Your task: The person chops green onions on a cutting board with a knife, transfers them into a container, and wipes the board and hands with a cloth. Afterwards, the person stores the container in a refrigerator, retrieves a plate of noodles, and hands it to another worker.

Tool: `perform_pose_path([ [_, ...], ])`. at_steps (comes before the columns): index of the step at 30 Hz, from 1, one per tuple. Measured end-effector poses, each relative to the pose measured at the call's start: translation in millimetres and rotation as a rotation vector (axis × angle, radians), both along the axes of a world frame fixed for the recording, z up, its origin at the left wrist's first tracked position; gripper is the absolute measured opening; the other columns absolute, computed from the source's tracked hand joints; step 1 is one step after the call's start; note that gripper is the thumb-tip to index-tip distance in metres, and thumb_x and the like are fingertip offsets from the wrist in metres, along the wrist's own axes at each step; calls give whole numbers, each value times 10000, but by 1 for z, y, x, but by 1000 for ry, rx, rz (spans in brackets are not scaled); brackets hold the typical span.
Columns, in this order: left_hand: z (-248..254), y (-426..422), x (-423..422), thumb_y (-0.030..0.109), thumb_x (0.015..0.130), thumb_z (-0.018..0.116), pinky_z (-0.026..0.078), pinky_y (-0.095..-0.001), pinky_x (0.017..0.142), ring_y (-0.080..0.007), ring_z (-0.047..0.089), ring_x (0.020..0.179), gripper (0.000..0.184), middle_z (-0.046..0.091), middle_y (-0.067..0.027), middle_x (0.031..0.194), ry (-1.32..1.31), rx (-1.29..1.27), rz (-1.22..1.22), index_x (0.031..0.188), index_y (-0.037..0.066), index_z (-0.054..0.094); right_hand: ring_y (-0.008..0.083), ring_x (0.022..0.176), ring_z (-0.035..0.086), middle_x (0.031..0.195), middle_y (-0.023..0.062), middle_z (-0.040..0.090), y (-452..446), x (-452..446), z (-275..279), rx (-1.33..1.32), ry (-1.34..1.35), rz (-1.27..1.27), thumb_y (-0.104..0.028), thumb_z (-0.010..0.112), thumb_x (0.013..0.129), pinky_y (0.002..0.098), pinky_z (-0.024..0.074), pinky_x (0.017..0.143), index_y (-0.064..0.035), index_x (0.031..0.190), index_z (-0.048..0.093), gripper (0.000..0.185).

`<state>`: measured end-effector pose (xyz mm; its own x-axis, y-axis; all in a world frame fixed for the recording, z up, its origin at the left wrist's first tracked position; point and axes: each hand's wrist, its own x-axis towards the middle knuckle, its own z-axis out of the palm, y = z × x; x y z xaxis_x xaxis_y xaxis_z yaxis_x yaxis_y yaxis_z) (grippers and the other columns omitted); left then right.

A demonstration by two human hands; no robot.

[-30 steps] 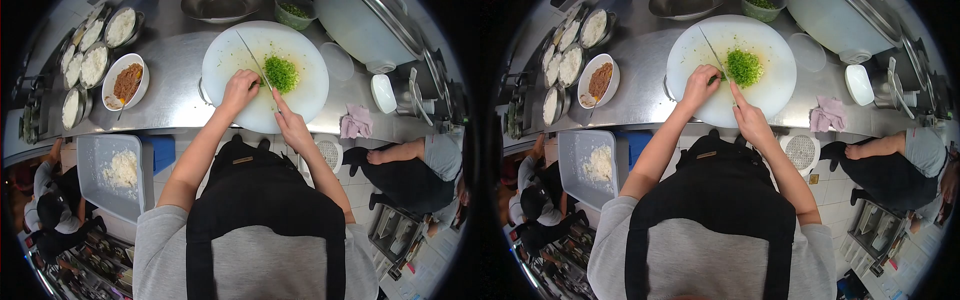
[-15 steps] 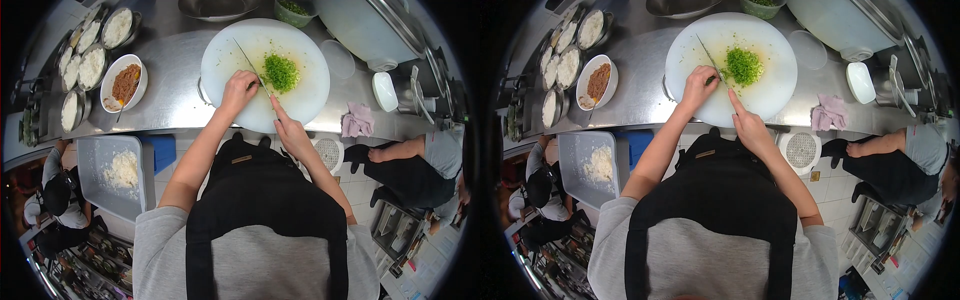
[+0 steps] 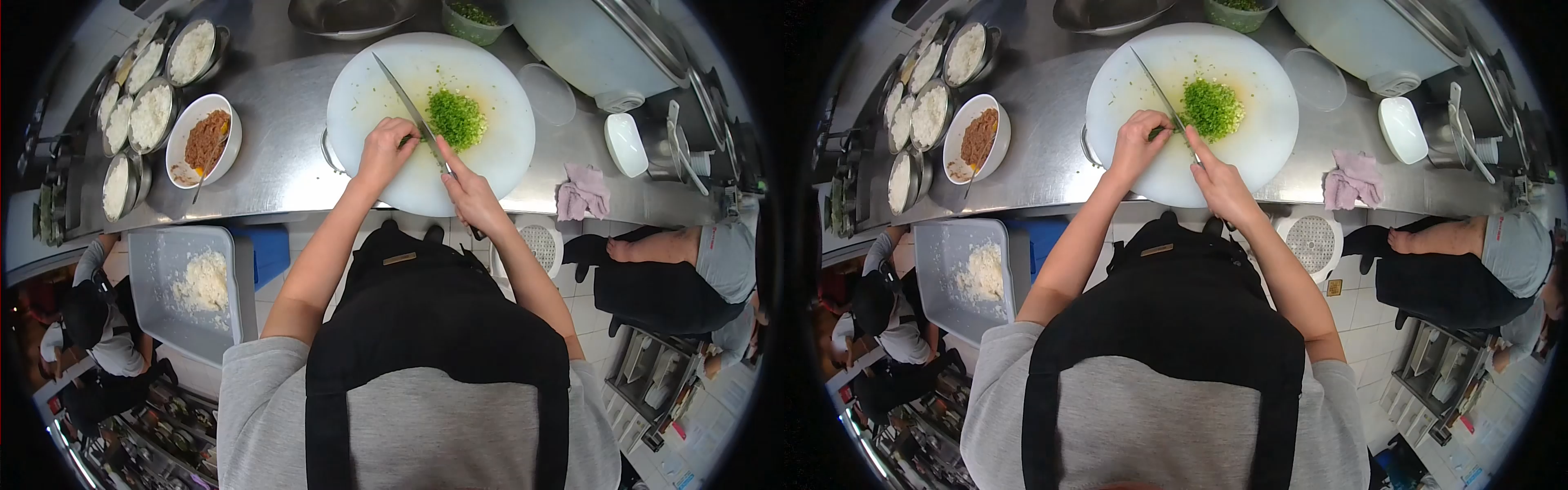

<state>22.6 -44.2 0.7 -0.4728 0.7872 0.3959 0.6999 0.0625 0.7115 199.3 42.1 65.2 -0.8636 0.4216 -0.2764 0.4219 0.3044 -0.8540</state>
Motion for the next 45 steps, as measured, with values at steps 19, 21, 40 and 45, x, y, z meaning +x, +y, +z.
perform_pose_path([
  [19, 4, -7, 6, 9, 726, 696, 485, -362, 749, -279, 592, 852, 107, 648, -71, 854, 72, -2, 70, 821, 15, 648, 490, 1073, 531, 1137, 327, 576, -16, 25, -4, 176, 166, 50, -101, 439, 947, 457, 412, 927, -184, 1487, 237, 583],
  [21, 4, -7, 5, 7, 725, 694, 485, -362, 746, -279, 590, 844, 102, 648, -71, 850, 78, 0, 71, 815, 13, 647, 489, 1048, 540, 1102, 328, 586, -20, 26, 4, 197, 148, 51, -90, 445, 944, 461, 420, 904, -182, 1487, 238, 588],
  [40, 4, -5, 4, -26, 713, 679, 484, -363, 717, -279, 586, 816, 115, 630, -83, 817, 80, 18, 15, 805, 12, 619, 459, 842, 595, 848, 304, 613, -8, 19, 5, 209, 87, 89, -96, 452, 939, 487, 436, 761, -184, 1483, 237, 591],
  [45, 2, -6, 2, -25, 714, 677, 484, -365, 719, -279, 589, 815, 112, 632, -83, 823, 76, 24, 17, 803, 13, 621, 469, 846, 589, 858, 306, 613, -7, 14, -6, 218, 85, 101, -93, 451, 939, 492, 432, 771, -187, 1481, 245, 588],
])
